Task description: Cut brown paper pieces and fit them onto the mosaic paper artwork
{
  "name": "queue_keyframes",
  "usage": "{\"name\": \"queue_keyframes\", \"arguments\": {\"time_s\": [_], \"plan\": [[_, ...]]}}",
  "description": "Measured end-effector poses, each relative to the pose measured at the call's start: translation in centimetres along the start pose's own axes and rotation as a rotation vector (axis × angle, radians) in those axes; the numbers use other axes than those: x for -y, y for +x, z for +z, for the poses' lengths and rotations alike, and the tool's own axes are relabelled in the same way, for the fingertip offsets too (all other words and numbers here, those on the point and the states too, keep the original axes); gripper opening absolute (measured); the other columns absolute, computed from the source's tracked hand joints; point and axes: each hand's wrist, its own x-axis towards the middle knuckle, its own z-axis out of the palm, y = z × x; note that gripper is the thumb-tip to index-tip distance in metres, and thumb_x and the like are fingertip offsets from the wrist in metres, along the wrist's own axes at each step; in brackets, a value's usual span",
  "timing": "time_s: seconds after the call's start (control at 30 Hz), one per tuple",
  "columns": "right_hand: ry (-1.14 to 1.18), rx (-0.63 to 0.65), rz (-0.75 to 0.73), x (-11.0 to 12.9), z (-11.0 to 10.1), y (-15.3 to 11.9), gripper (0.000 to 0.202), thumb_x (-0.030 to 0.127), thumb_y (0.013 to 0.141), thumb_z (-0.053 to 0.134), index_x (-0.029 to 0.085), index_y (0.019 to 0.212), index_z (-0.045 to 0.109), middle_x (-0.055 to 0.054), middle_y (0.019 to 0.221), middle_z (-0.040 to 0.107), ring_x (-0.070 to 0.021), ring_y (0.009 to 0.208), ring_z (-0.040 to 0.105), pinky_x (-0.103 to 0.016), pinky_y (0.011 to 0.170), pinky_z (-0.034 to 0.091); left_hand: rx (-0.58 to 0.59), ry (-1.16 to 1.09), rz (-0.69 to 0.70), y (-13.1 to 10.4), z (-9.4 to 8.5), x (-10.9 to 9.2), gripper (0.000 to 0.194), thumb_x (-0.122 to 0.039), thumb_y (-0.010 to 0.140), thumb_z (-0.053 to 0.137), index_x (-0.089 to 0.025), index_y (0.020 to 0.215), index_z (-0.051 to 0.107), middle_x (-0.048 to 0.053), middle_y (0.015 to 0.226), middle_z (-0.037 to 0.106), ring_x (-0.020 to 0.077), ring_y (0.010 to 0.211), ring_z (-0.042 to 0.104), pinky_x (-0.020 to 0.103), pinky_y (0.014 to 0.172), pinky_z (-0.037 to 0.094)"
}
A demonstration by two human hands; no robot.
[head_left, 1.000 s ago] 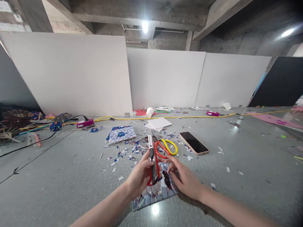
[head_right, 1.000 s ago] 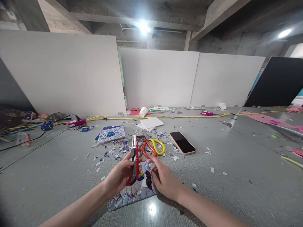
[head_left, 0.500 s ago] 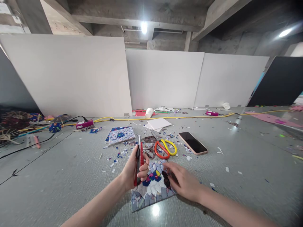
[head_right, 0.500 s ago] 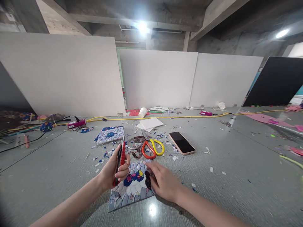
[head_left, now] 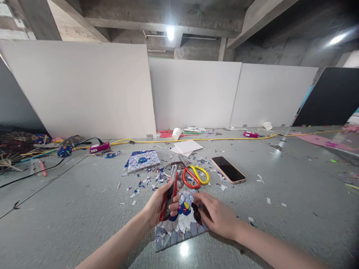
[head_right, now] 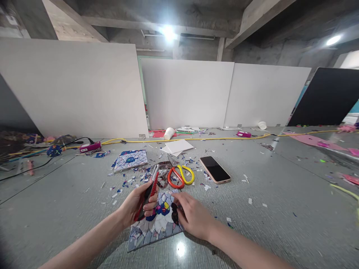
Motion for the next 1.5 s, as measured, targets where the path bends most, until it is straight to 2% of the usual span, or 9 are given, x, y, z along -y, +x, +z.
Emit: {"name": "queue_keyframes", "arguments": {"time_s": [0.4,0.67,0.77,0.87,0.97,1.07,1.17,1.37,1.5], "plan": [[-0.13,0.09,-0.18,0.3,-0.4,-0.1,0.061,0.006,0.076,0.039,0.027,0.132,0.029,-0.008,0.124,0.042,-0.0184,0.114,0.041,-0.036,0.092,0.038,0.048,0.401,0.076,-0.9,2.2,2.9,0.026,-0.046,0.082,0.039,-0.021,0.088,0.038,-0.003,0.05,0.051,0.012,0.039,0.047,0.022,0.041,0.037],[0.254,0.017,0.026,1.7,-1.6,0.5,0.05,0.011,0.079,0.041,0.027,0.126,0.036,-0.005,0.127,0.045,-0.0177,0.117,0.039,-0.037,0.097,0.033,0.159,0.448,0.004,-1.2,2.9,3.6,0.054,-0.067,0.077,0.02,-0.017,0.086,0.04,0.001,0.053,0.053,0.0131,0.047,0.05,0.027,0.055,0.041],[0.411,-0.083,0.183,1.5,-2.3,1.0,0.038,0.024,0.084,0.039,0.028,0.121,0.043,-0.004,0.121,0.05,-0.0188,0.109,0.047,-0.035,0.089,0.04,0.147,0.497,0.166,-1.3,2.9,3.3,0.047,-0.062,0.08,0.026,-0.021,0.1,0.035,0.003,0.075,0.055,0.0154,0.066,0.057,0.032,0.067,0.043],[0.419,-0.332,0.32,-0.1,-3.1,1.7,0.03,0.034,0.083,0.039,0.023,0.109,0.048,-0.005,0.104,0.058,-0.0189,0.091,0.057,-0.034,0.079,0.045,-0.004,0.86,0.41,-1.4,2.3,2.7,0.035,-0.046,0.081,0.042,-0.022,0.106,0.035,0.006,0.1,0.049,0.0192,0.094,0.051,0.037,0.084,0.038],[0.191,-0.542,0.402,-2.7,-3.9,2.2,0.03,0.033,0.075,0.049,0.019,0.1,0.045,-0.007,0.094,0.057,-0.0186,0.076,0.058,-0.032,0.069,0.047,-0.194,1.335,0.651,-1.3,1.5,2.4,0.032,-0.025,0.075,0.05,-0.022,0.104,0.04,0.008,0.107,0.044,0.0222,0.103,0.044,0.04,0.09,0.035],[-0.052,-0.548,0.443,-5.2,-4.5,2.3,0.029,0.026,0.07,0.049,0.017,0.097,0.045,-0.008,0.093,0.057,-0.0211,0.082,0.057,-0.035,0.075,0.044,-0.237,1.606,0.749,-1.2,1.0,2.3,0.035,-0.015,0.071,0.045,-0.021,0.106,0.042,0.009,0.11,0.042,0.0234,0.105,0.044,0.04,0.088,0.038],[-0.202,-0.409,0.48,-6.6,-4.7,2.1,0.029,0.019,0.068,0.048,0.016,0.097,0.048,-0.009,0.097,0.058,-0.0219,0.09,0.056,-0.035,0.08,0.042,-0.238,1.786,0.69,-1.2,1.0,2.3,0.044,-0.019,0.069,0.049,-0.017,0.113,0.042,0.013,0.116,0.041,0.0274,0.11,0.041,0.044,0.092,0.035],[-0.432,-0.234,0.418,-7.4,-3.8,1.4,0.034,0.012,0.072,0.044,0.01,0.105,0.052,-0.013,0.103,0.049,-0.019,0.09,0.056,-0.03,0.083,0.041,-0.124,1.937,0.392,-2.5,2.0,1.3,0.095,-0.059,0.055,0.061,-0.013,0.132,0.027,0.019,0.136,0.028,0.0368,0.126,0.02,0.055,0.099,0.018],[-0.574,-0.177,0.429,-7.5,-3.5,1.2,0.029,0.014,0.073,0.047,0.011,0.1,0.057,-0.011,0.094,0.052,-0.0211,0.089,0.054,-0.031,0.083,0.041,-0.021,2.016,0.148,-3.4,2.7,0.6,0.107,-0.059,0.05,0.062,-0.01,0.135,0.02,0.02,0.142,0.013,0.0368,0.129,0.007,0.056,0.101,0.01]]}}
